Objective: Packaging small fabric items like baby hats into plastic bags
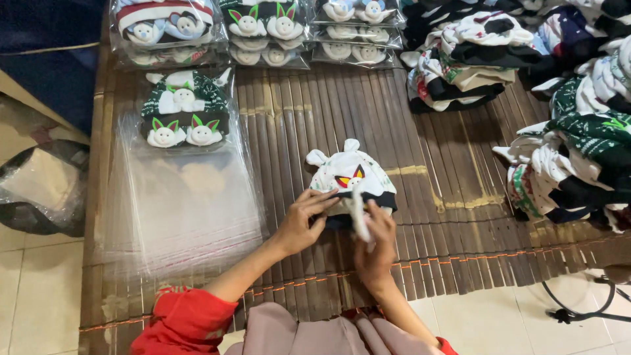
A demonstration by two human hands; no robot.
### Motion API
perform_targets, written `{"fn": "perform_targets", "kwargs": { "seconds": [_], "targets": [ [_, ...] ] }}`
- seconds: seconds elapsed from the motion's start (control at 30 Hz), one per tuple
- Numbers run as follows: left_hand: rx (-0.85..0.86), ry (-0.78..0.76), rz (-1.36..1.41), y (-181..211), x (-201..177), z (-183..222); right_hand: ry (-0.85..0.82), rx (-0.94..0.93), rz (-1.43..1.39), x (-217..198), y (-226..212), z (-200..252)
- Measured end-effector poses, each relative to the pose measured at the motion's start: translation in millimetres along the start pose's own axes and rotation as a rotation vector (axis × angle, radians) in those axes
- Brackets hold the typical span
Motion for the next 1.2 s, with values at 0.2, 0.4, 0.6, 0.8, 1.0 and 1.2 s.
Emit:
{"fn": "perform_targets", "kwargs": {
  "seconds": [0.2,0.4,0.6,0.8,1.0,1.2],
  "targets": [
    [0.010,0.042,0.032,20.0,-10.4,-7.3,-0.264,-0.400,0.373,32.1,-31.8,-2.5],
    [0.283,0.163,-0.342,43.3,-3.9,-1.1,-0.367,-0.399,0.510,35.1,-22.8,4.4],
    [0.449,0.194,-0.617,55.4,1.2,0.1,-0.474,-0.363,0.702,55.3,16.8,22.9],
    [0.407,0.090,-0.573,42.3,-1.9,0.3,-0.561,-0.358,0.601,55.4,10.7,15.8],
    [0.365,0.017,-0.504,31.2,-7.9,0.5,-0.674,-0.180,0.211,5.1,-19.9,-17.6],
    [0.417,-0.007,-0.520,27.9,-9.4,1.4,-0.361,-0.124,0.341,-38.9,1.7,-41.8]
  ]
}}
Point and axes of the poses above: each hand's wrist, its own z-axis away from the middle knuckle, its own x-axis out of the palm, y = z × x, the point moved 4 cm from there along -z, towards the middle knuckle, and after that the axes turned 5 degrees about x, right-handed, at the moved point
